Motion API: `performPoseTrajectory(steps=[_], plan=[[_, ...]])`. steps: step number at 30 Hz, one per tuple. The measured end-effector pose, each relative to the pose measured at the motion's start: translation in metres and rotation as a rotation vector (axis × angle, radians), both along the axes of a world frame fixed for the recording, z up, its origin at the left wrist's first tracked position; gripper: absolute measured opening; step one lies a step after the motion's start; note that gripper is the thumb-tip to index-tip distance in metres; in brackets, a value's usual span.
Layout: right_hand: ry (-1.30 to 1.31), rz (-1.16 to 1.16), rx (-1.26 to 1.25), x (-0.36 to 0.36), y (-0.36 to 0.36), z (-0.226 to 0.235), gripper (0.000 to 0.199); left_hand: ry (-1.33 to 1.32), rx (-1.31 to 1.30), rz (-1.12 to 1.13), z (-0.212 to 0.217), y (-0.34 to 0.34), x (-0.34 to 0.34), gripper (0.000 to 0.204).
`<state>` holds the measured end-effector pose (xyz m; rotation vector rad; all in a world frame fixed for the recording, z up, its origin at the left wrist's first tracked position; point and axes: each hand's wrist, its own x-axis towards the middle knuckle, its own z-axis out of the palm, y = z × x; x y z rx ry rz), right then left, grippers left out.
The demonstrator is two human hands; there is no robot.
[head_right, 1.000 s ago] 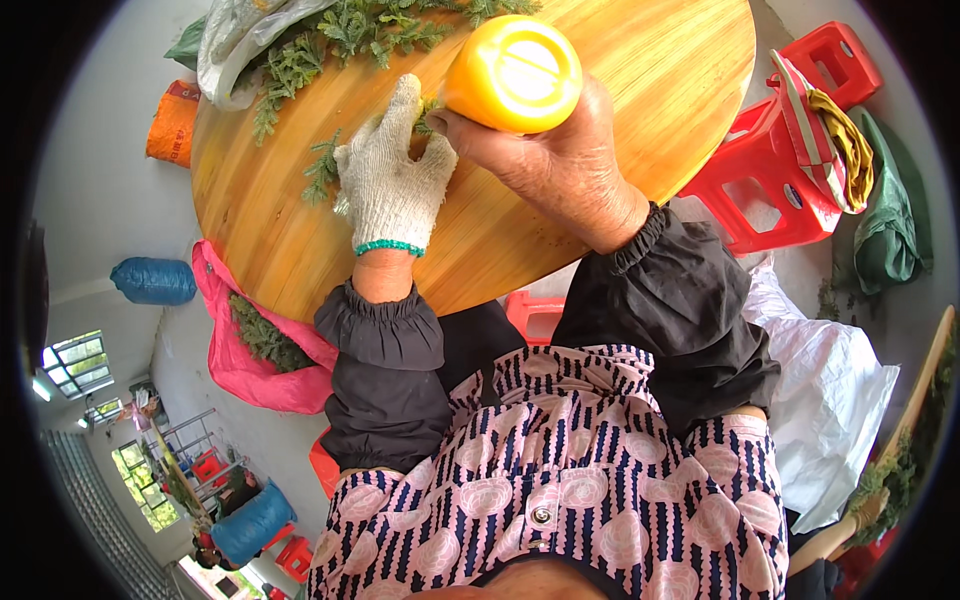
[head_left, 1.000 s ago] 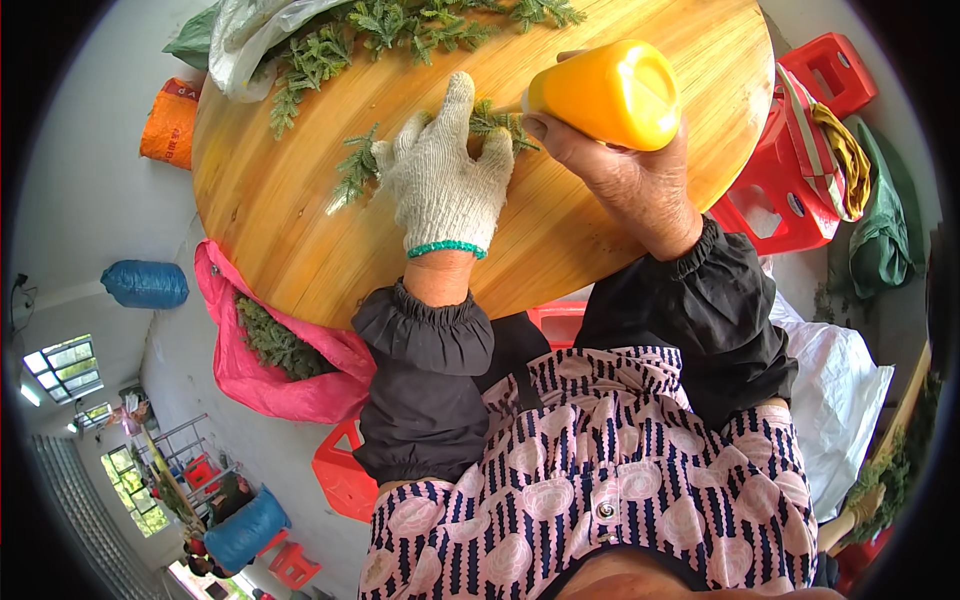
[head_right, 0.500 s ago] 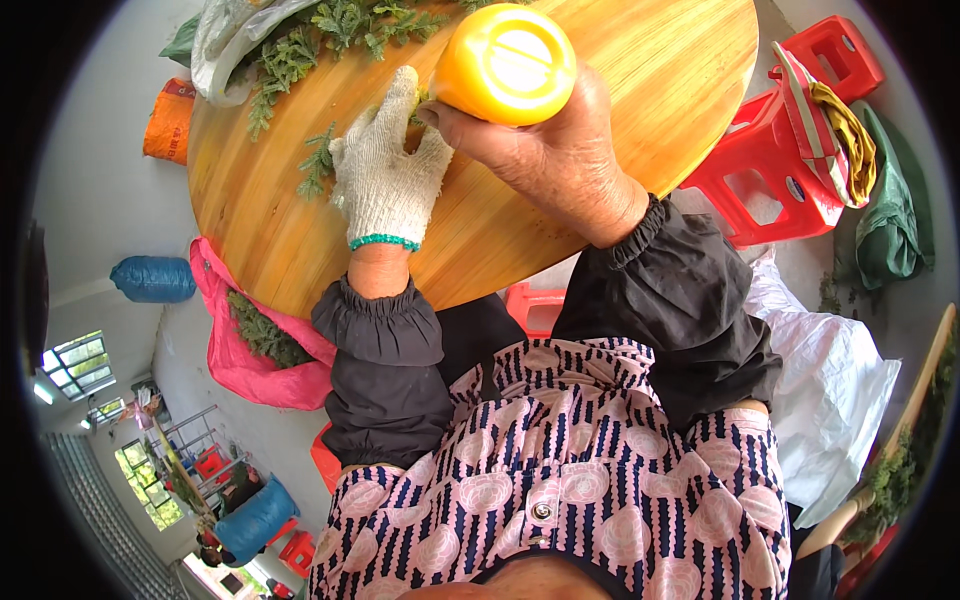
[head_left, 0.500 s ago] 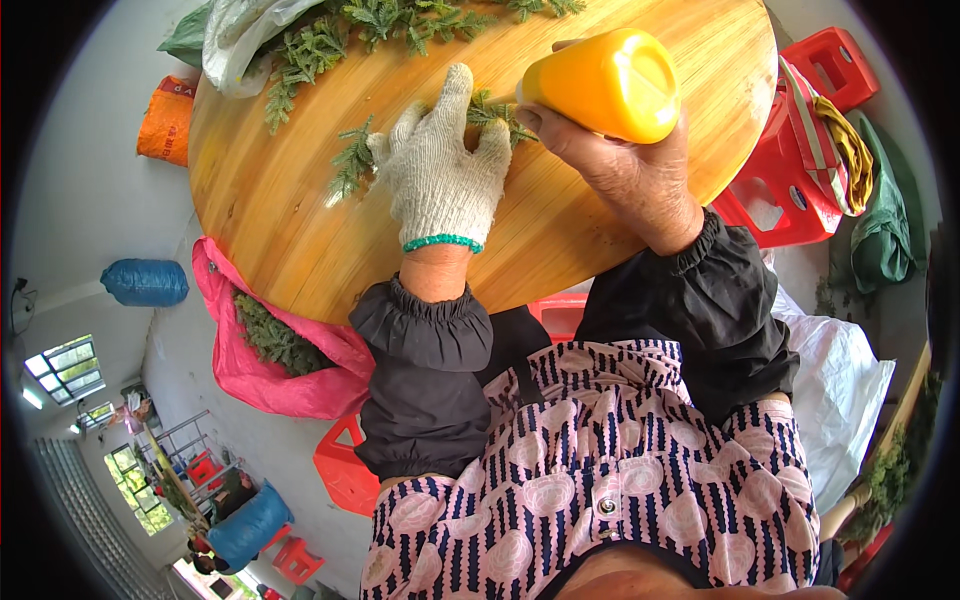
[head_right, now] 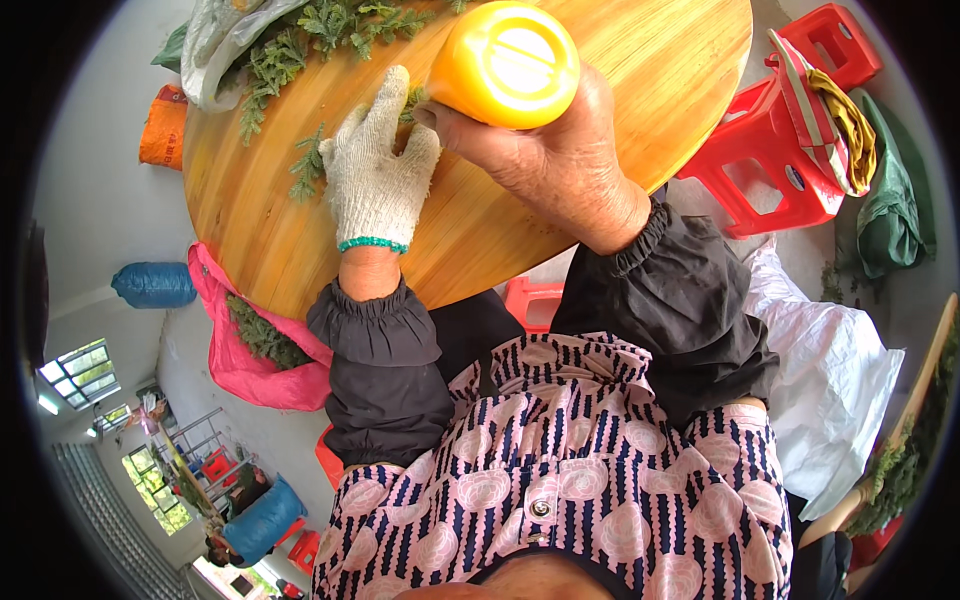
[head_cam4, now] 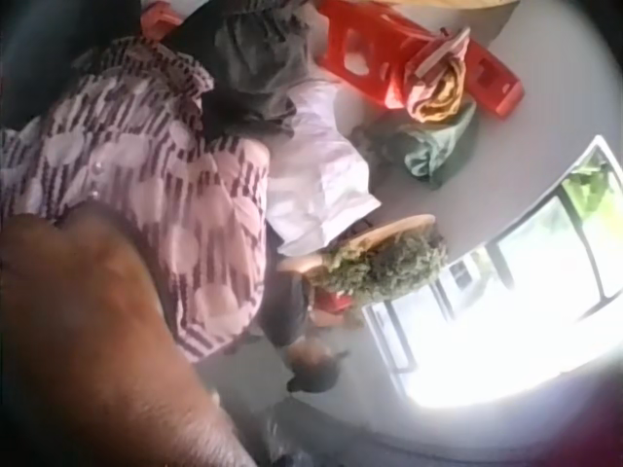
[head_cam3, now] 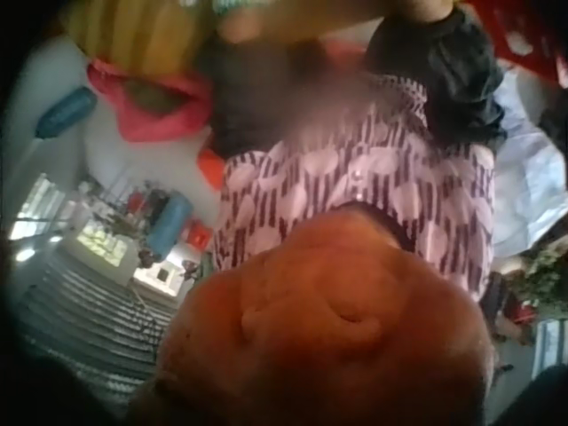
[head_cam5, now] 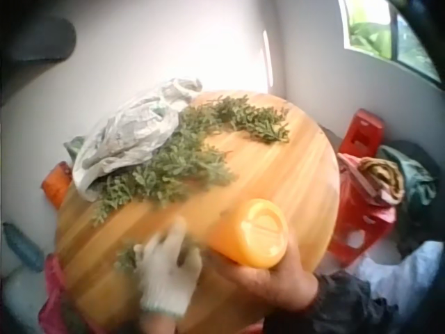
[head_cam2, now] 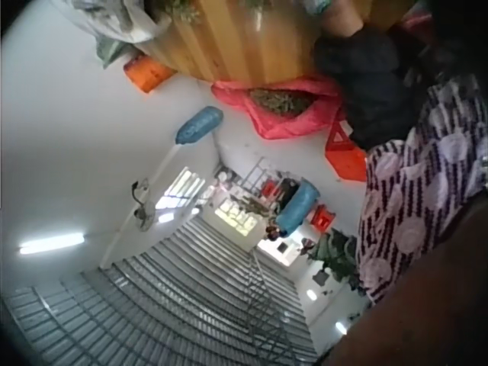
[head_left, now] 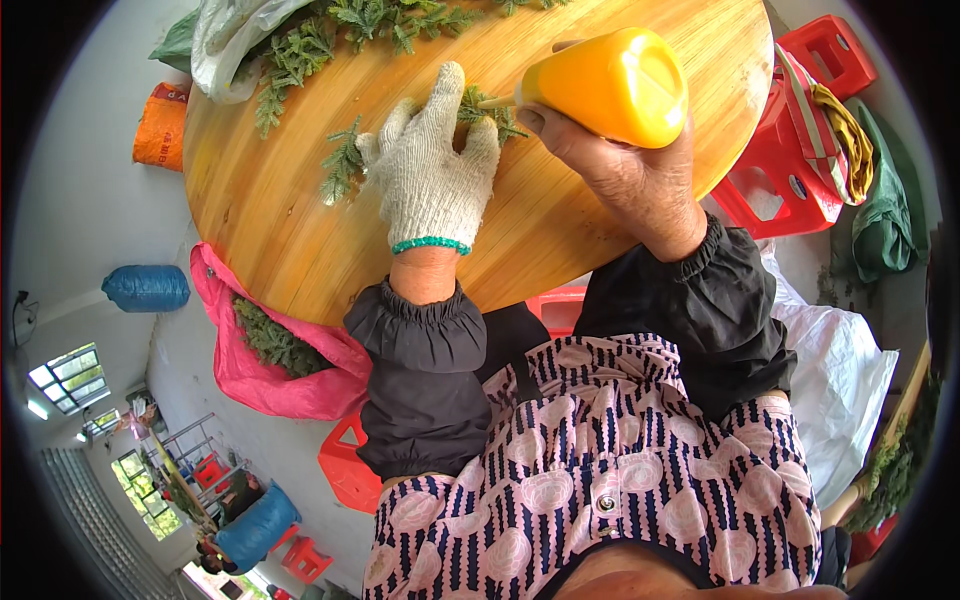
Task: Applying glue or adhesive from a squeeze bottle to the ends of green plastic plant stems for assembly.
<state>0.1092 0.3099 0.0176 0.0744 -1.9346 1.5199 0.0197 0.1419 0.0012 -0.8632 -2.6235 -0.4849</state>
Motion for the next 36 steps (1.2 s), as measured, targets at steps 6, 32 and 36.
performPoseTrajectory(steps=[6, 32, 36], plan=[[0.001, -0.017, 0.073, 0.005, 0.004, 0.002, 0.023, -0.044, -0.042, -0.005, 0.002, -0.002, 0.000, 0.055], [0.003, -0.057, 0.113, 0.032, 0.004, 0.001, 0.023, -0.053, -0.017, 0.009, -0.005, -0.004, -0.003, 0.053], [0.069, -0.060, 0.251, 0.036, 0.011, -0.007, 0.023, -0.005, 0.022, -0.037, -0.009, 0.000, -0.006, 0.053]])
